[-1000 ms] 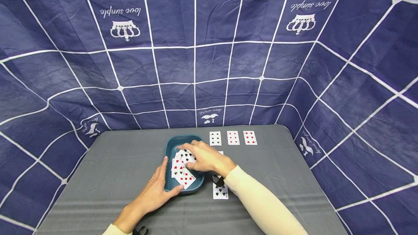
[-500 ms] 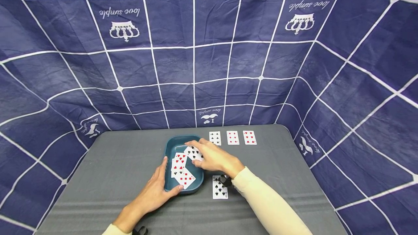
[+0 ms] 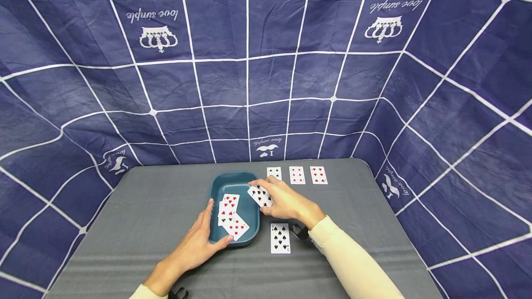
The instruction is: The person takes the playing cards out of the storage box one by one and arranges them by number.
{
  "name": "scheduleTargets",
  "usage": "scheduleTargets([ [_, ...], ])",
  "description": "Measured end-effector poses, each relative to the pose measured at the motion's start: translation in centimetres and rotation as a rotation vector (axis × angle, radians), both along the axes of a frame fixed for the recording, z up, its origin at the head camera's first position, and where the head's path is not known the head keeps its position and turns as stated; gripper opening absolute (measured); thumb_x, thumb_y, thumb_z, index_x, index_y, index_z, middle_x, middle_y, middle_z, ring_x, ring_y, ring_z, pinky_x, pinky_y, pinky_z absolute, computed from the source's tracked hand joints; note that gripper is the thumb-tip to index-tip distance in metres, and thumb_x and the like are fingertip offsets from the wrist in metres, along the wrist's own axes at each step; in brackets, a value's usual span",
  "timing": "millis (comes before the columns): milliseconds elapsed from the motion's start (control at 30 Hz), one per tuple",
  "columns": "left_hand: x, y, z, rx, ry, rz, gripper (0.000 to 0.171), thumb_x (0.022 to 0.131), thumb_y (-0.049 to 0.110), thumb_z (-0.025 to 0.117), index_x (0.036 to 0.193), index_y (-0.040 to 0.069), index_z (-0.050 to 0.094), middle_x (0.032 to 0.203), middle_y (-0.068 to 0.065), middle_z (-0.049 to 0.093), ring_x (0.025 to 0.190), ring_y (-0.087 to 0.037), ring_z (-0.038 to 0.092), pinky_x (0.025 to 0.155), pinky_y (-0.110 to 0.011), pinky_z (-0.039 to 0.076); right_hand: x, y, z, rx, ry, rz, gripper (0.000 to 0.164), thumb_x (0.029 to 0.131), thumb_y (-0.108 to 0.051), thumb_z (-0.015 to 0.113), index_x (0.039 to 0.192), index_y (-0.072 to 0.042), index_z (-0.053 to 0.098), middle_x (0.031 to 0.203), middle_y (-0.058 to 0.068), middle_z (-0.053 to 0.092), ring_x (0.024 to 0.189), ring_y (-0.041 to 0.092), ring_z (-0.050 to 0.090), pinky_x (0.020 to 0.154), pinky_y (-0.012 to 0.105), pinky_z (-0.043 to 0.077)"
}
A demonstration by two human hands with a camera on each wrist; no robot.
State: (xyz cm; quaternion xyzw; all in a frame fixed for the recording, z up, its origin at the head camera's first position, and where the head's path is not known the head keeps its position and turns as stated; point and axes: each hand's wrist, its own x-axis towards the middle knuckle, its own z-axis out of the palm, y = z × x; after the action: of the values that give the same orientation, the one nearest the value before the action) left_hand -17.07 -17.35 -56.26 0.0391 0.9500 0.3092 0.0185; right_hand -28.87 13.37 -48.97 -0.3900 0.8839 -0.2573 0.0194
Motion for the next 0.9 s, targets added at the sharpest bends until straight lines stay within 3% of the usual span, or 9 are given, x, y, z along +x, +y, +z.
scheduleTargets([
  [167, 0.1, 0.0, 0.0, 0.006, 0.002, -0.001, 0.138, 0.094, 0.077, 0.084, 0.188, 0.008, 0.011, 0.178, -0.027, 0.047, 0.158, -0.054, 0.057, 0.125, -0.077, 0.047, 0.1, 1.0, -0.3, 0.018, -0.033, -0.002, 0.094, 0.089, -0.007, 0.098, 0.172, -0.023, 0.056, 0.143, 0.014, 0.067, 0.080, 0.009, 0.068, 0.081, 0.027, 0.059],
  [333, 0.2, 0.0, -0.1, 0.005, 0.006, 0.000, 0.137, 0.094, 0.075, 0.086, 0.188, 0.008, 0.012, 0.179, -0.025, 0.047, 0.158, -0.053, 0.057, 0.126, -0.076, 0.047, 0.3, 2.0, -0.9, 0.014, -0.064, -0.003, 0.097, 0.088, -0.007, 0.099, 0.173, -0.022, 0.054, 0.139, 0.013, 0.066, 0.080, 0.011, 0.071, 0.080, 0.025, 0.059],
  [433, 0.2, -0.1, -0.1, 0.008, 0.006, 0.001, 0.137, 0.094, 0.075, 0.087, 0.188, 0.008, 0.012, 0.179, -0.025, 0.047, 0.159, -0.053, 0.056, 0.126, -0.077, 0.047, 0.4, 2.6, -1.3, 0.008, -0.050, -0.015, 0.099, 0.087, -0.009, 0.101, 0.173, -0.021, 0.054, 0.132, 0.011, 0.066, 0.078, 0.010, 0.068, 0.080, 0.025, 0.058],
  [567, 0.2, -0.1, -0.1, 0.008, 0.006, 0.001, 0.138, 0.094, 0.075, 0.086, 0.188, 0.009, 0.011, 0.180, -0.026, 0.047, 0.160, -0.053, 0.056, 0.126, -0.077, 0.046, 0.5, 3.5, -1.7, 0.019, 0.003, -0.038, 0.099, 0.084, -0.014, 0.103, 0.171, -0.022, 0.057, 0.128, 0.008, 0.067, 0.090, 0.012, 0.064, 0.086, 0.031, 0.056],
  [667, 0.2, -0.2, -0.1, 0.004, 0.003, 0.003, 0.138, 0.094, 0.076, 0.086, 0.188, 0.009, 0.011, 0.180, -0.026, 0.046, 0.160, -0.053, 0.055, 0.126, -0.077, 0.046, 0.5, 4.1, -2.0, 0.026, 0.036, -0.060, 0.098, 0.084, -0.017, 0.104, 0.170, -0.021, 0.058, 0.138, 0.009, 0.065, 0.102, 0.016, 0.064, 0.092, 0.035, 0.057],
  [900, 0.2, -0.2, 0.0, 0.004, 0.010, -0.002, 0.138, 0.094, 0.076, 0.086, 0.188, 0.008, 0.011, 0.179, -0.025, 0.047, 0.158, -0.053, 0.057, 0.126, -0.077, 0.047, 0.5, 5.6, -2.7, 0.030, 0.056, -0.161, 0.093, 0.082, -0.022, 0.105, 0.165, -0.012, 0.063, 0.158, 0.015, 0.056, 0.113, 0.020, 0.070, 0.100, 0.044, 0.062],
])
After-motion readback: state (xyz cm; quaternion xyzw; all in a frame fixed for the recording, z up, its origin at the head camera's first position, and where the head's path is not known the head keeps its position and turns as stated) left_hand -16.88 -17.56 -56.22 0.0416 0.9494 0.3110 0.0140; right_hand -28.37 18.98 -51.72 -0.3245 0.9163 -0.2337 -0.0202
